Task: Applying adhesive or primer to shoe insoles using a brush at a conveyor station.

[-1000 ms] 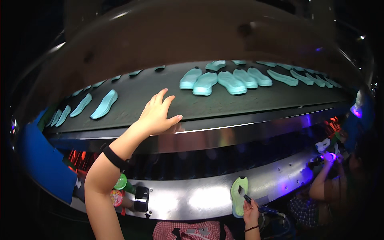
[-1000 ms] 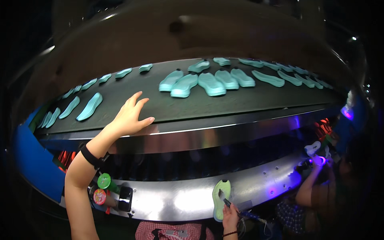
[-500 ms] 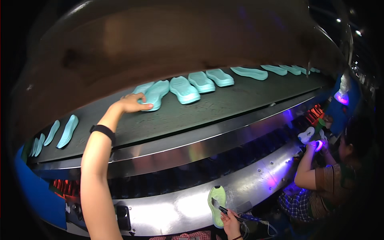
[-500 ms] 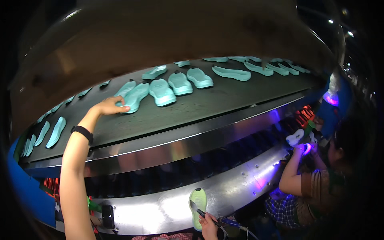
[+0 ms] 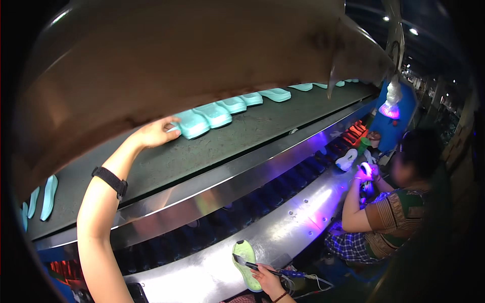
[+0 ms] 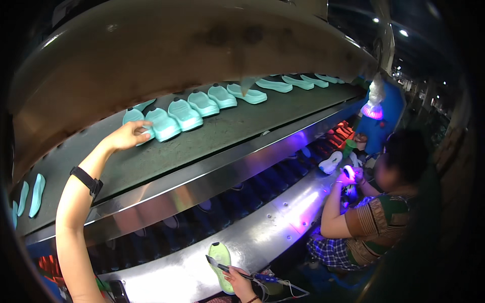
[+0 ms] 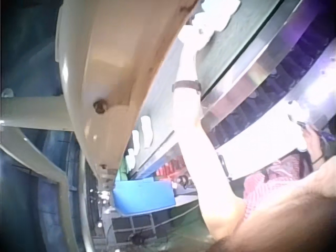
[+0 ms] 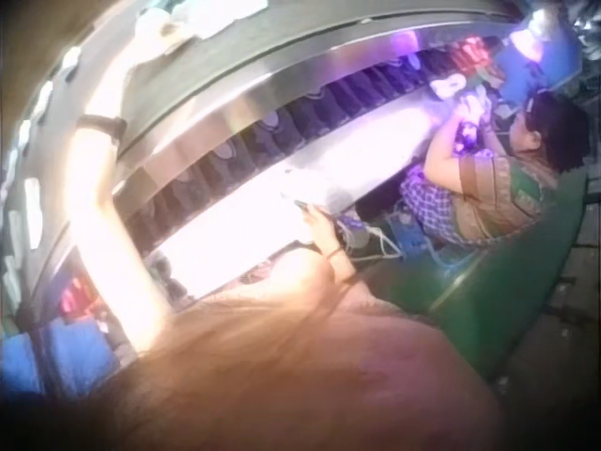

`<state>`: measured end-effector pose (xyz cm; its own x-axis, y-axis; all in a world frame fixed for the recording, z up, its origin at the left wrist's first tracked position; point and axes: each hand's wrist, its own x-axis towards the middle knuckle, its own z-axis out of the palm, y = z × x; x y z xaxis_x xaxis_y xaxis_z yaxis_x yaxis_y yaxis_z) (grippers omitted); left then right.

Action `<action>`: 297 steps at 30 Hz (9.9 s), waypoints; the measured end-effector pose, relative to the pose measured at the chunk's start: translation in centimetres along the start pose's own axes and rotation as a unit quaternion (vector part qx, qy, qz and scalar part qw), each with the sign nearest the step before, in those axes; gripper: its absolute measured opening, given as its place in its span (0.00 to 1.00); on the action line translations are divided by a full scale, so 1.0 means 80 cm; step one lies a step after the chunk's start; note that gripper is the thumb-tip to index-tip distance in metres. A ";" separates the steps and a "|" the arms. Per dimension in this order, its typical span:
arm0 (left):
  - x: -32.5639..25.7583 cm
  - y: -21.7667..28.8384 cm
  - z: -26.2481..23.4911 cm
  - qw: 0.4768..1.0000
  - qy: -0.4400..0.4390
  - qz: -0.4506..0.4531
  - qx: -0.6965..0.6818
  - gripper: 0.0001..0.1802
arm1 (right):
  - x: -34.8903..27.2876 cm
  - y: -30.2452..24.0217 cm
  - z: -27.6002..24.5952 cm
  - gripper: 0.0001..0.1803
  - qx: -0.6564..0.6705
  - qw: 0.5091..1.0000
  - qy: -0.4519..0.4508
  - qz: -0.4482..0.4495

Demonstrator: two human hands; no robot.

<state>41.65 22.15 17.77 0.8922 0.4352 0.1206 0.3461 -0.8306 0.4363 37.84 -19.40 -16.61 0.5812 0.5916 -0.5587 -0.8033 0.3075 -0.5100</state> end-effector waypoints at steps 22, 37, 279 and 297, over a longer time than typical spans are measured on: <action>-0.450 -0.075 0.147 0.654 0.477 -0.019 -0.586 0.24 | 0.015 0.020 0.024 0.15 -0.013 0.995 -0.077 -0.062; -0.557 -0.107 0.410 0.437 0.021 -0.315 -0.842 0.33 | 0.018 0.041 0.036 0.12 -0.083 0.992 -0.083 -0.053; -0.348 0.193 0.061 0.905 0.236 0.251 -0.251 0.35 | -0.146 0.022 0.021 0.12 0.135 0.970 -0.177 -0.095; -0.697 -0.233 0.481 0.960 0.038 -0.235 -0.145 0.22 | -0.116 0.067 0.055 0.08 0.155 0.948 -0.276 0.016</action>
<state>-3.39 -0.04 -31.41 0.6290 0.7721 -0.0909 0.6008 -0.4085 0.6871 27.57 -19.94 -11.28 0.4683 0.8780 -0.0991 -0.8685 0.4368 -0.2346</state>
